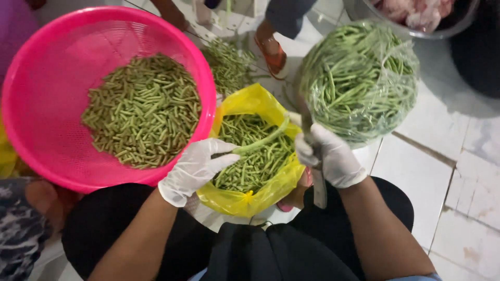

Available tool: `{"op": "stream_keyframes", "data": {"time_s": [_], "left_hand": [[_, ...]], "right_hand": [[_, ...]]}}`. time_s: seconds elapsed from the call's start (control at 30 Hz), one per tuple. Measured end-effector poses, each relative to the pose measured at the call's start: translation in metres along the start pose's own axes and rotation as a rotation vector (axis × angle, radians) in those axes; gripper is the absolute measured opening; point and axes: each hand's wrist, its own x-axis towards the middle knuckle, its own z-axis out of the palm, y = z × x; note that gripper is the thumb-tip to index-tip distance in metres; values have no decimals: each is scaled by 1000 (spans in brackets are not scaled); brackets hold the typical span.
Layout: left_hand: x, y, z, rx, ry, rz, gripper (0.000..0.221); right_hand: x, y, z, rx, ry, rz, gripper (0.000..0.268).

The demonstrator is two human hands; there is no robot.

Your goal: A person wearing gloves uses a knife to trim the ends of green beans and sorts them into a yellow plastic bag.

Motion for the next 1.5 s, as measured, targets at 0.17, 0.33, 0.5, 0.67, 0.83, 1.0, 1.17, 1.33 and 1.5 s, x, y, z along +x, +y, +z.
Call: {"op": "stream_keyframes", "data": {"time_s": [0.17,0.33,0.5,0.67,0.83,1.0,1.17,1.33,1.5], "left_hand": [[6,-39,2,-49,54,8,43],[12,-75,2,636,314,237,45],[31,-85,29,519,668,726,40],[30,-93,16,685,942,861,27],[24,-88,11,787,1134,912,12],[0,-55,4,794,1232,897,22],[8,-60,15,956,1192,951,13],[23,-68,16,865,1046,1024,8],[22,-64,14,247,668,951,23]], "right_hand": [[12,24,9,-25,-258,-7,41],[19,44,32,-160,-380,-6,42],[22,75,50,-260,-244,4,27],[24,63,65,-356,-329,-32,37],[20,60,74,-389,-327,-36,35],[27,73,69,-403,-280,-49,27],[42,89,62,-416,-151,-40,22],[44,81,64,-327,-103,130,28],[47,76,50,-98,-103,253,39]]}}
